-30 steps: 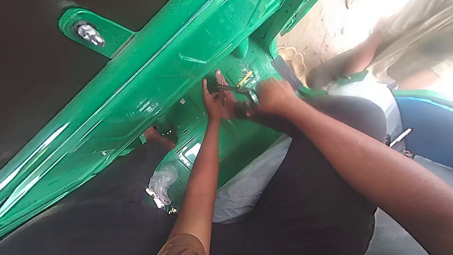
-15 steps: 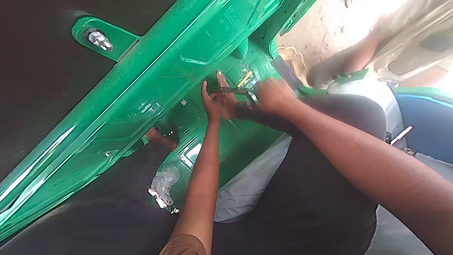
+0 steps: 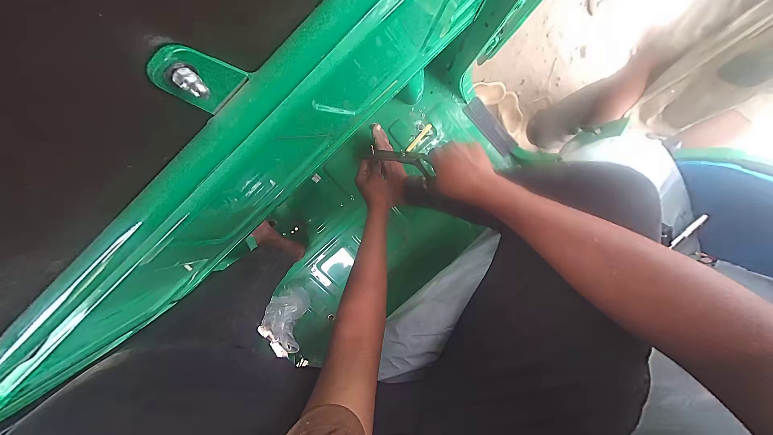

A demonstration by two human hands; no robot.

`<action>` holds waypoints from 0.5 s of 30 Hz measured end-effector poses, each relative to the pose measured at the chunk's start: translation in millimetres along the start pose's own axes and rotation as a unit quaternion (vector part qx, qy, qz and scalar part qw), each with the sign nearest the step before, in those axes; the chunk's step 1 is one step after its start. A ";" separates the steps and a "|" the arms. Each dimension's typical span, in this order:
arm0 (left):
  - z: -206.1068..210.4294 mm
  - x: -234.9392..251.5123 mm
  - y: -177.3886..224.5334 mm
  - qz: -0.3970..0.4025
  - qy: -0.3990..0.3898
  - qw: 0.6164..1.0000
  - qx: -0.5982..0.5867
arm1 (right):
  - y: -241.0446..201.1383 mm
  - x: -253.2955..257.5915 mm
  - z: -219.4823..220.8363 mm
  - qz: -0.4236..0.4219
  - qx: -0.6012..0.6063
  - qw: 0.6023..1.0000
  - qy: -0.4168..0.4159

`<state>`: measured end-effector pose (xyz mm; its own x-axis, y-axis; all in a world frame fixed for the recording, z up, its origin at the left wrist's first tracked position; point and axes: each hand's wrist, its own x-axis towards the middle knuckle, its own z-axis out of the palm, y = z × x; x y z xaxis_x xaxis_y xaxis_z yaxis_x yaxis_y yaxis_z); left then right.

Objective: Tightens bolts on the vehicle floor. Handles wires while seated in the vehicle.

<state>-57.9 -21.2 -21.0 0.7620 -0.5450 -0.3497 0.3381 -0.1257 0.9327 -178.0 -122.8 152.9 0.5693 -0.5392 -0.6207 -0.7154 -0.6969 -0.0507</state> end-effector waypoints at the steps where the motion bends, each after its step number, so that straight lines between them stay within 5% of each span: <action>1: -1.1 0.6 -0.2 0.009 -0.009 1.000 0.004 | 1.1 0.3 0.5 -0.002 -0.001 1.000 0.000; 6: -16.1 8.8 -6.2 0.055 -0.057 0.997 -0.021 | 4.8 0.2 -4.0 -0.010 0.006 1.000 -0.011; 15: -26.0 7.1 -10.9 0.015 -0.095 0.994 -0.053 | 7.6 1.8 -4.4 -0.028 0.011 0.999 -0.039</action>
<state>-41.7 -2.1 -36.0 0.6581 -0.6951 -0.2893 0.3803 -0.0247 0.9245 -180.7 -131.1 154.8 0.5758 -0.4617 -0.6748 -0.6928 -0.7138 -0.1028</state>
